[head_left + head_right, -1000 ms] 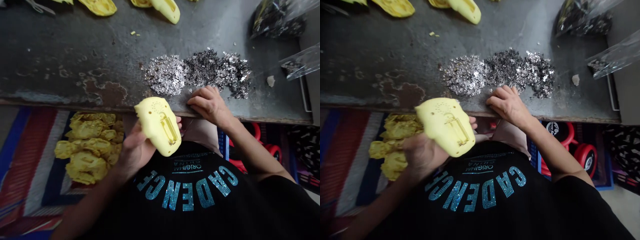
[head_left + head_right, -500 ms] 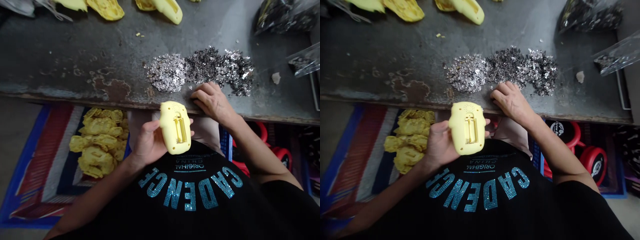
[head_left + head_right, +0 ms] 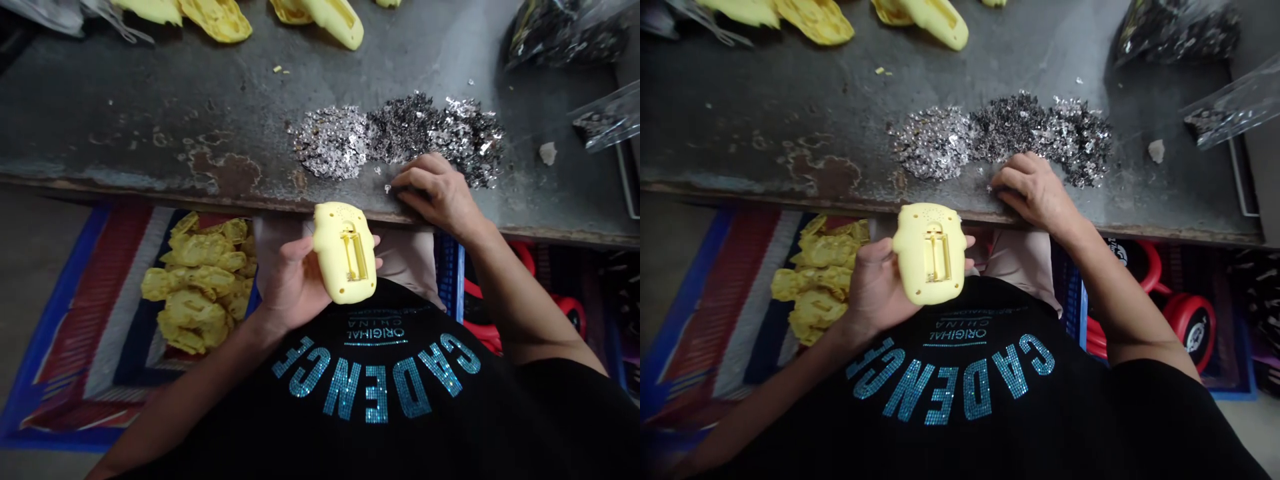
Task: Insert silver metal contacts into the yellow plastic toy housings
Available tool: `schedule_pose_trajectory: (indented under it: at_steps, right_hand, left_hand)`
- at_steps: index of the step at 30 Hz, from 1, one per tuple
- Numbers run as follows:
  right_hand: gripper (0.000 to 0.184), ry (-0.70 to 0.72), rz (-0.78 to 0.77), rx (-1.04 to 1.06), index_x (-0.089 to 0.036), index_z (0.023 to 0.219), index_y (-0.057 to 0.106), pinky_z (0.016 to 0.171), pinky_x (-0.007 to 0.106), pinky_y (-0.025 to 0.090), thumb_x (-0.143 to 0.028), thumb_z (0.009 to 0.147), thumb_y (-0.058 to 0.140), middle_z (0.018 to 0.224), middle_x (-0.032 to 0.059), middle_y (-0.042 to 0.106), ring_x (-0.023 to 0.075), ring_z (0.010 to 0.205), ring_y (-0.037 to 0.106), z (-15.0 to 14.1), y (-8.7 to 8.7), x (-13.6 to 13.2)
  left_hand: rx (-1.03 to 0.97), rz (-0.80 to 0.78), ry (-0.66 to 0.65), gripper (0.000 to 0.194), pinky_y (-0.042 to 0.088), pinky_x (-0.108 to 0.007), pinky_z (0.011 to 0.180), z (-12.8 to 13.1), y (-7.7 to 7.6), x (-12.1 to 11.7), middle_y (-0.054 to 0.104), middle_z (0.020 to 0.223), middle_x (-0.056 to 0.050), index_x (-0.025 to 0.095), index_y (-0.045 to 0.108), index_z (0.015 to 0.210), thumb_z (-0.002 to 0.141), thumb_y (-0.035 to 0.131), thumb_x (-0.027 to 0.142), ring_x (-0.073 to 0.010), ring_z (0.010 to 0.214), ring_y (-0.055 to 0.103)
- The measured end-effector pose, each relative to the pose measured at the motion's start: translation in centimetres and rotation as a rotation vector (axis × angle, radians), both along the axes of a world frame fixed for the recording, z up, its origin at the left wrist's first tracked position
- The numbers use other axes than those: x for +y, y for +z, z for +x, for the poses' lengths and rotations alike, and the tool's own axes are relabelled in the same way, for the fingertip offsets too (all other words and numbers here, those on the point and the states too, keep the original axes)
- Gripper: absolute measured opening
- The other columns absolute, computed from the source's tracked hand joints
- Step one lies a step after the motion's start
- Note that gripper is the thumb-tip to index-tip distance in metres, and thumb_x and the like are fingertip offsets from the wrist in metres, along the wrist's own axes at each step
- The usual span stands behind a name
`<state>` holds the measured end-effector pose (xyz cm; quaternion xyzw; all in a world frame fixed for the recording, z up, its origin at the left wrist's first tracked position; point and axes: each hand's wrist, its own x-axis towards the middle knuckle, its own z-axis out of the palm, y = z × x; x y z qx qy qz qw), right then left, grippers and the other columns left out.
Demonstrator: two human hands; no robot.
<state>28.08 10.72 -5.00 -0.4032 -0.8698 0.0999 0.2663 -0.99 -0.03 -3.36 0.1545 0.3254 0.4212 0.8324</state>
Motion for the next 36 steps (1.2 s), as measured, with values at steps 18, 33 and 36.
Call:
schedule_pose_trajectory:
  at_steps: [18, 33, 36]
  right_hand:
    - [0.023, 0.136, -0.480, 0.508, -0.026, 0.107, 0.078, 0.074, 0.034, 0.059, -0.048, 0.113, 0.075, 0.093, 0.0005, 0.078, 0.0171, 0.076, 0.069, -2.9, 5.7, -4.6]
    - [0.004, 0.238, -0.687, 0.307, -0.036, 0.100, 0.085, 0.080, 0.041, 0.072, -0.039, 0.100, 0.088, 0.095, -0.0029, 0.089, 0.0238, 0.084, 0.082, -1.4, 10.5, -5.1]
    - [0.005, 0.207, -0.675, 0.283, -0.038, 0.102, 0.088, 0.085, 0.042, 0.074, -0.036, 0.098, 0.089, 0.098, -0.0025, 0.090, 0.0261, 0.090, 0.085, -1.1, 10.7, -5.5]
  left_hand:
    - [0.010, -0.062, -0.072, 0.061, 0.071, -0.053, 0.101, 1.3, 0.8, 0.8, 0.089, 0.125, -0.018, 0.017, 0.080, 0.138, 0.094, 0.078, 0.060, -0.0515, 0.142, 0.075]
    - [-0.033, 0.011, -0.296, 0.064, 0.070, -0.037, 0.074, 3.2, 0.8, 0.2, 0.091, 0.117, -0.013, 0.016, 0.076, 0.147, 0.108, 0.062, 0.065, -0.0372, 0.100, 0.090]
    - [-0.046, 0.051, -0.304, 0.062, 0.070, -0.034, 0.072, 3.1, 0.7, 0.1, 0.091, 0.121, -0.014, 0.018, 0.078, 0.143, 0.100, 0.076, 0.063, -0.0394, 0.111, 0.090]
